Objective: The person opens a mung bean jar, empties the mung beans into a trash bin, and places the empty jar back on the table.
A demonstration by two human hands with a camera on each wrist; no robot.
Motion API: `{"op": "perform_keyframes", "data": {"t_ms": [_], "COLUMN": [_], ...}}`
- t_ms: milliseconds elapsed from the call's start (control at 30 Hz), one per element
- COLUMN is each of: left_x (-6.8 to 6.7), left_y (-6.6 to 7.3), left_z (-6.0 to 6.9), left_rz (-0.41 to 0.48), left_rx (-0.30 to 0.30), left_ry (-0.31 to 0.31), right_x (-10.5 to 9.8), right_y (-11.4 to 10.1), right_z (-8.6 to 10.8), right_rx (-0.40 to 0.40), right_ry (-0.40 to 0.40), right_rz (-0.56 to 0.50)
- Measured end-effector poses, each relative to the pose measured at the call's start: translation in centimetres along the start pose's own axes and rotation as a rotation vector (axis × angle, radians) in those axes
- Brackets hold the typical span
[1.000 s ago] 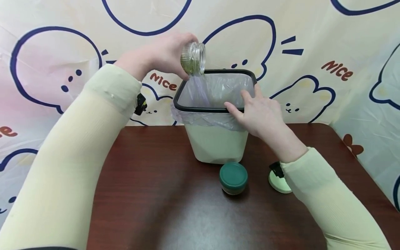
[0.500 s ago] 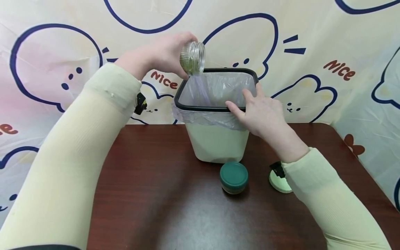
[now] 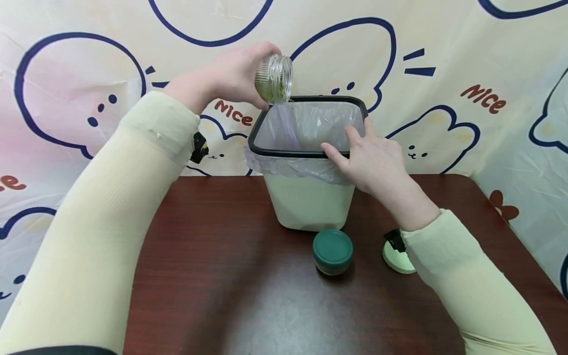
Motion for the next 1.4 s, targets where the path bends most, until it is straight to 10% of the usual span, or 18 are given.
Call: {"op": "perform_keyframes", "data": {"t_ms": [1400], "left_x": [-0.09], "left_y": [0.27], "left_z": [-0.44], "left_rz": [-0.032], "left_rx": [-0.019], "left_ry": [-0.022], "right_x": [0.10], "right_y": [0.10], "right_z": [-0.10], "right_rx": [0.000], "right_ry": [0.021], "right_rz": [-0.002]}}
Point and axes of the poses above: each hand's wrist, its own z-axis away from the middle knuckle, its own x-axis out of the palm, y = z × x, the point moved 5 cm from there along -z, towards the middle knuckle, and after that the axes turned 8 degrees about y, right-handed, at the moved point
